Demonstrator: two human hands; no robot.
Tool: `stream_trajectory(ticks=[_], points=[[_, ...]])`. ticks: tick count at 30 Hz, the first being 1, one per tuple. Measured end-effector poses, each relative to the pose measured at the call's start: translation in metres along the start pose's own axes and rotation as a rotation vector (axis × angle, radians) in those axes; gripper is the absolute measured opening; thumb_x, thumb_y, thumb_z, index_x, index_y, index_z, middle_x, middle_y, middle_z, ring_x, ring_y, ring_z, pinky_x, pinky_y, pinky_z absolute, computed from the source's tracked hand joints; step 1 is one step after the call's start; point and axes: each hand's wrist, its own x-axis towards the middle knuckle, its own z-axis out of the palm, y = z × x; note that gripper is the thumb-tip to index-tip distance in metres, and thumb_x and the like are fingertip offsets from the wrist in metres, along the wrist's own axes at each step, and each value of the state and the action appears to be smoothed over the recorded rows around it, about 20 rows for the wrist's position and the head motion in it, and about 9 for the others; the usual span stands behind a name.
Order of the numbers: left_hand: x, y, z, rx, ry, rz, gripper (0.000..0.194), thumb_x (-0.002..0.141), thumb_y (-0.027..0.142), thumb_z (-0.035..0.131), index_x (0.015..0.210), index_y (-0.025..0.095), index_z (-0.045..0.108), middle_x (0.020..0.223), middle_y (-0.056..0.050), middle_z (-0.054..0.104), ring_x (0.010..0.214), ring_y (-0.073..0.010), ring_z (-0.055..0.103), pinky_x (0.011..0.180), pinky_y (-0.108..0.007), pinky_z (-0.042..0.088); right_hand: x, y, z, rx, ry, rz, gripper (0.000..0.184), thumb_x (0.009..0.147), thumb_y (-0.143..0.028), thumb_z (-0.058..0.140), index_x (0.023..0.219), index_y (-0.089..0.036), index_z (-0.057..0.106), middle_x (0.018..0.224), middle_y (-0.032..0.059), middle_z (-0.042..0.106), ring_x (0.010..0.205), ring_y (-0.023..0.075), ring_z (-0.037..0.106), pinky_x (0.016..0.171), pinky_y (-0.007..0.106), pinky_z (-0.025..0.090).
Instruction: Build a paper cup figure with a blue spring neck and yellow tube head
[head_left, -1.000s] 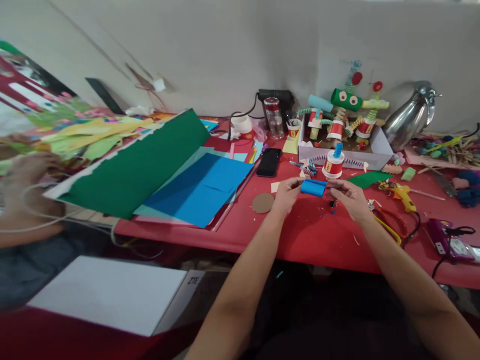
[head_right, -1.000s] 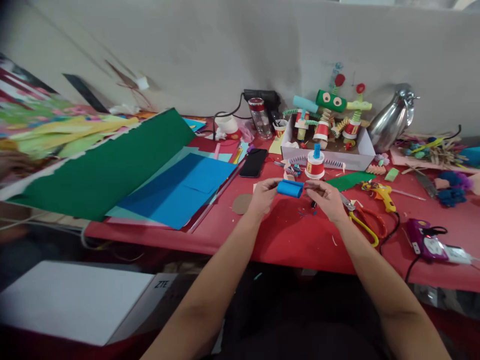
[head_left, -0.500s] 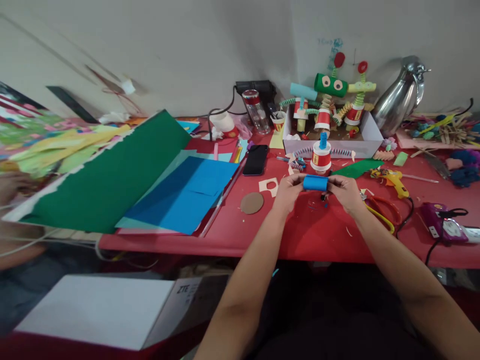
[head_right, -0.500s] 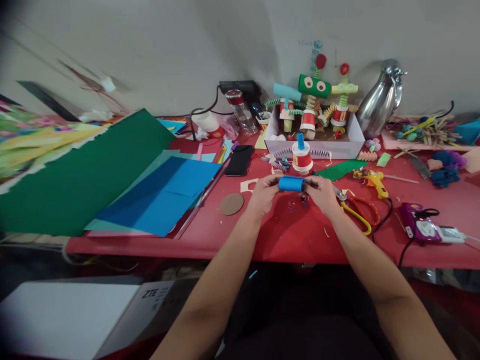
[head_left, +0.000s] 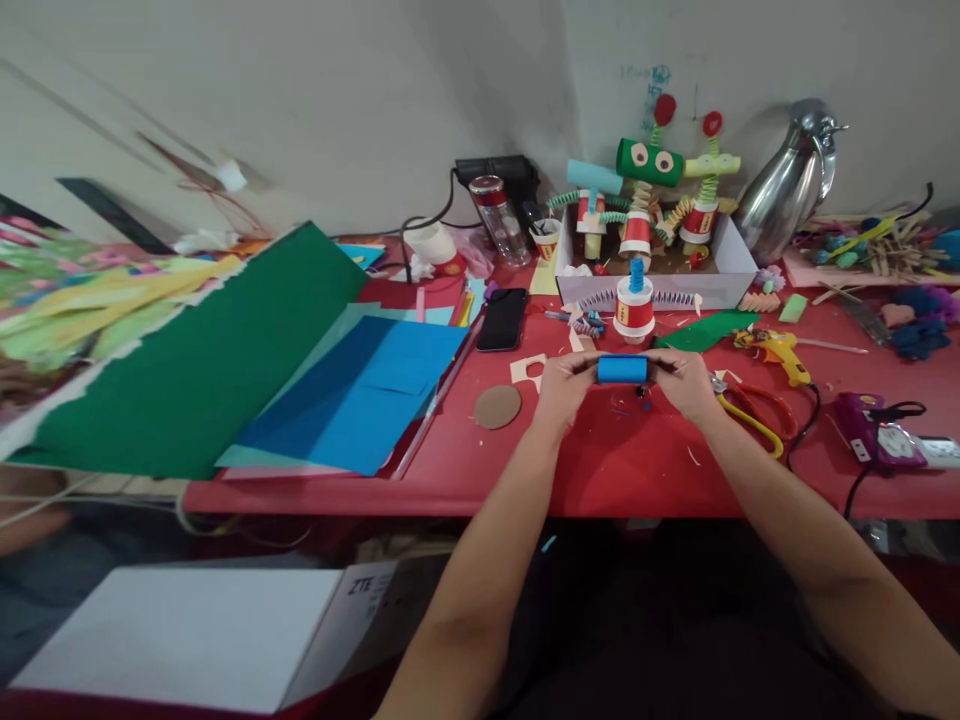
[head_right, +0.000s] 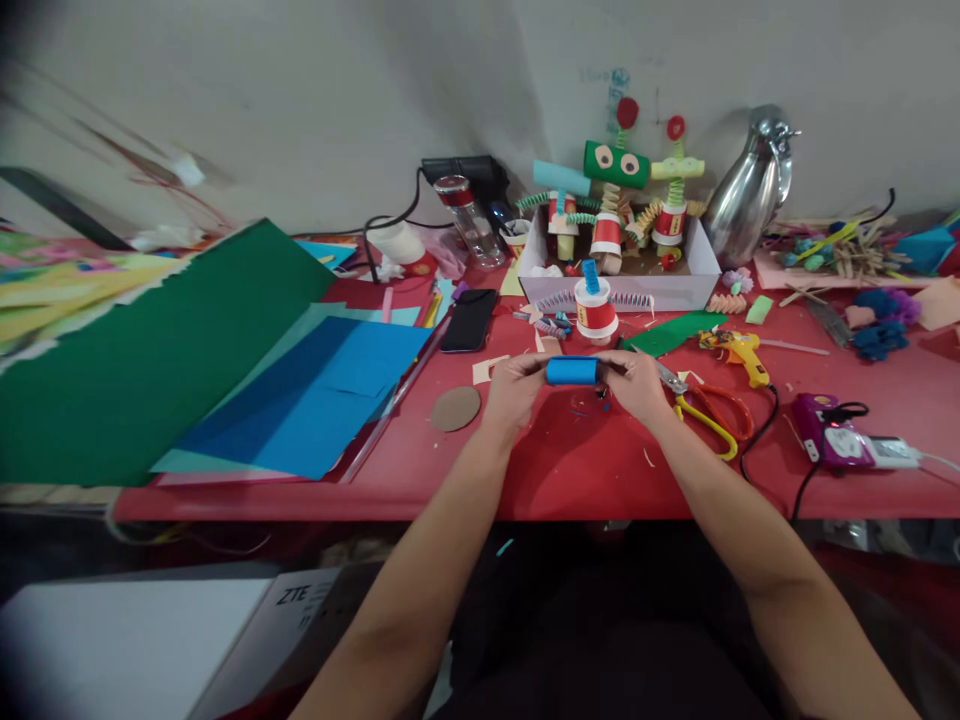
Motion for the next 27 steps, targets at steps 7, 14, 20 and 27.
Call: stream_trajectory(ticks=[7, 14, 20, 27], points=[[0.000, 0.001, 0.000, -0.037, -0.027, -0.078, 0.018, 0.053, 0.030, 0.083, 0.066, 0.019, 0.078, 0.060, 0.000, 0.072, 0.059, -0.0143, 0.062, 0.063, -0.028, 0.054, -0.001, 0.003, 0.000, -0.038, 0.056, -0.033, 0.020, 0.071, -0.029, 0.061, 0.077, -0.023, 0.078, 0.065, 0.0008, 0.070, 0.055, 0.0178, 0.063, 0.057, 0.031, 0.053], [-0.001, 0.000, -0.004, 0.048, 0.024, -0.001, 0.009, 0.057, 0.027, 0.079, 0.064, 0.021, 0.078, 0.063, 0.001, 0.073, 0.059, -0.0151, 0.062, 0.062, -0.028, 0.053, -0.001, 0.004, 0.004, -0.025, 0.066, -0.019, 0.020, 0.072, -0.028, 0.059, 0.078, -0.025, 0.078, 0.069, 0.0007, 0.072, 0.062, 0.0190, 0.065, 0.062, 0.033, 0.055], [0.004, -0.004, -0.004, -0.090, 0.041, -0.054, 0.013, 0.052, 0.026, 0.081, 0.062, 0.020, 0.076, 0.057, 0.001, 0.069, 0.054, -0.0119, 0.058, 0.056, -0.025, 0.050, 0.001, 0.002, 0.001, 0.147, 0.066, 0.061, 0.023, 0.068, -0.041, 0.073, 0.081, -0.023, 0.078, 0.071, 0.0009, 0.073, 0.063, 0.0177, 0.066, 0.063, 0.033, 0.056], [0.010, -0.006, -0.008, -0.279, 0.071, -0.190, 0.013, 0.050, 0.013, 0.080, 0.058, 0.016, 0.070, 0.053, 0.002, 0.063, 0.050, -0.0092, 0.056, 0.049, -0.020, 0.043, -0.002, -0.007, -0.001, 0.320, 0.054, 0.134, 0.037, 0.067, -0.052, 0.078, 0.088, -0.021, 0.077, 0.070, 0.0016, 0.073, 0.060, 0.0155, 0.066, 0.061, 0.031, 0.056]])
